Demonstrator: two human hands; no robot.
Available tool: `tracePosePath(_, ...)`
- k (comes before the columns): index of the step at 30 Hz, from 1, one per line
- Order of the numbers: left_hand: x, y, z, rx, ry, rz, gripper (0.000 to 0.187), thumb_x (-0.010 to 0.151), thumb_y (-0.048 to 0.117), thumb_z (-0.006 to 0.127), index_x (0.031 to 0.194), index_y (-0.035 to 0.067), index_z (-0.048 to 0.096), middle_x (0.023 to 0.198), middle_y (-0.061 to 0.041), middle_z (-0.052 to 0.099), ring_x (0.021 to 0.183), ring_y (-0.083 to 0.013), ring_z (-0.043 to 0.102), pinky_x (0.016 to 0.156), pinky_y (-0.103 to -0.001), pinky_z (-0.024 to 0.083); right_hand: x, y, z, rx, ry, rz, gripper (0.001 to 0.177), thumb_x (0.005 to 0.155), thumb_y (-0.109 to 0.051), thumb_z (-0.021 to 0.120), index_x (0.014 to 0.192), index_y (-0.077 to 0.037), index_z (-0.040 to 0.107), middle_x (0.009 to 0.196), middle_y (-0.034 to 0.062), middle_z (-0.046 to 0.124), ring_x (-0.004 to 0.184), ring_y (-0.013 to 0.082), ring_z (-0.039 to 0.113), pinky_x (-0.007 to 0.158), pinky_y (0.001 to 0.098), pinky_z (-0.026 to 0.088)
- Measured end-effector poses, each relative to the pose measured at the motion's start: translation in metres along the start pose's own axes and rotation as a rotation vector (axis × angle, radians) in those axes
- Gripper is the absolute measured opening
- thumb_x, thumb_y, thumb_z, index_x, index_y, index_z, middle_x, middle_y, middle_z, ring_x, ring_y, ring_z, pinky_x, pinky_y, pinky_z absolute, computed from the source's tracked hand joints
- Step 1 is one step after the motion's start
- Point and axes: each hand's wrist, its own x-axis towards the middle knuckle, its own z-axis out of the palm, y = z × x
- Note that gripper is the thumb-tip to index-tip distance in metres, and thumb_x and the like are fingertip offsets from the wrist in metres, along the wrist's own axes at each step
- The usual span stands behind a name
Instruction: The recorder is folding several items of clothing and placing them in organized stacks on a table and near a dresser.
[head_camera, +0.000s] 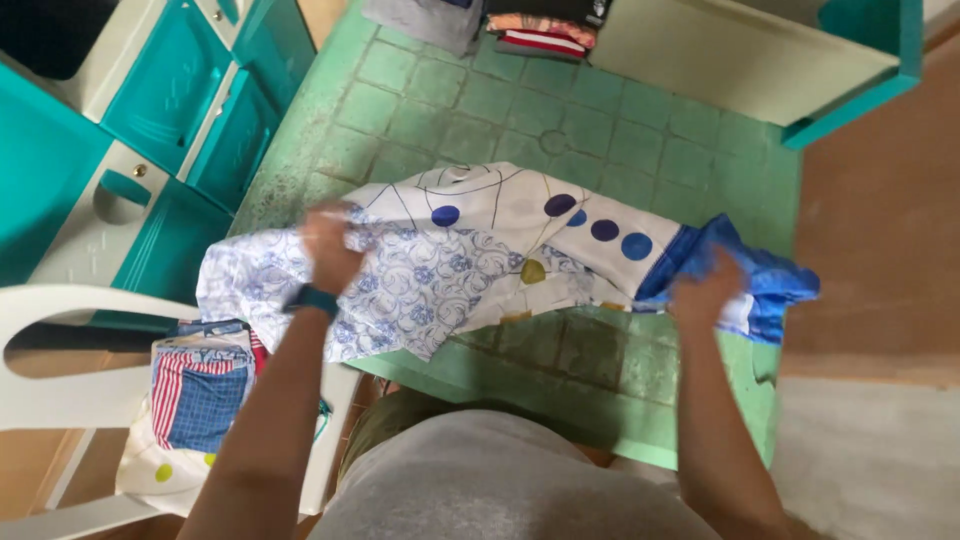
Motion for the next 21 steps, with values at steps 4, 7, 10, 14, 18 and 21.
tracePosePath(4, -0.047, 0.178, -0.022, 0.175, -0.447, 0.329, 0.112, 0.054, 0.053, 0.094, 0.152, 0.019, 0.053, 0.165, -0.019, 0.024, 0.151, -0.0441, 0.011, 0.109, -0.074, 0.009, -0.022, -0.184, 0.007, -0.058, -0.588, -0.059, 0.082, 0.074, -0.017, 0.074, 0.151, -0.008, 0.045, 0.144, 0.0275, 0.05, 0.138, 0.0444, 0.046, 0.118, 0.0536, 0.039)
tracePosePath(7, -0.037, 0.104, 0.056, 0.236, -0.453, 0.397, 0.046, 0.087, 0.021, 0.064, 0.132, 0.015, 0.055, 0.152, -0.013, 0.049, 0.148, -0.0309, 0.038, 0.122, -0.058, 0.025, -0.041, -0.203, 0.025, -0.038, -0.594, 0.062, 0.09, 0.073, -0.024, 0.08, 0.154, -0.023, 0.042, 0.153, 0.0304, 0.033, 0.135, 0.0518, 0.034, 0.105, 0.0601, 0.039)
tracePosePath(10, 0.016, 0.053, 0.046, -0.115, -0.093, 0.16, 0.045, 0.104, 0.007, 0.048, 0.149, 0.005, 0.049, 0.127, -0.026, 0.065, 0.114, -0.0424, 0.063, 0.096, -0.052, 0.05, -0.044, -0.163, 0.026, -0.32, -0.485, 0.083, 0.076, 0.082, -0.032, 0.078, 0.151, -0.025, 0.048, 0.156, 0.025, 0.033, 0.139, 0.0475, 0.036, 0.104, 0.0695, 0.032)
tracePosePath(14, 0.119, 0.012, -0.074, -0.33, 0.511, -0.07, 0.012, 0.1, 0.009, 0.05, 0.11, 0.004, 0.055, 0.094, -0.014, 0.069, 0.084, -0.0266, 0.066, 0.075, -0.044, 0.054, -0.026, -0.048, 0.012, -0.529, -0.394, 0.383, 0.037, 0.096, -0.027, 0.065, 0.132, -0.022, 0.066, 0.147, 0.024, 0.048, 0.131, 0.0452, 0.046, 0.106, 0.0595, 0.037)
tracePosePath(18, 0.168, -0.043, -0.138, -0.595, 0.731, -0.363, 0.005, 0.099, 0.008, 0.058, 0.102, 0.005, 0.056, 0.096, -0.011, 0.07, 0.085, -0.0256, 0.064, 0.08, -0.039, 0.055, 0.039, -0.103, -0.049, -0.616, -0.11, 0.327, 0.024, 0.091, -0.016, 0.065, 0.112, -0.018, 0.077, 0.127, 0.025, 0.058, 0.118, 0.0451, 0.055, 0.093, 0.0519, 0.048)
tracePosePath(21, 0.192, -0.109, -0.138, -1.096, 0.868, -0.568, 0.023, 0.11, 0.019, 0.052, 0.101, 0.003, 0.067, 0.105, -0.012, 0.077, 0.094, -0.0332, 0.066, 0.089, -0.039, 0.054, 0.115, -0.083, -0.031, -0.462, 0.145, 0.209, 0.026, 0.088, -0.007, 0.065, 0.109, -0.014, 0.079, 0.106, 0.0243, 0.066, 0.095, 0.0441, 0.065, 0.076, 0.0516, 0.053)
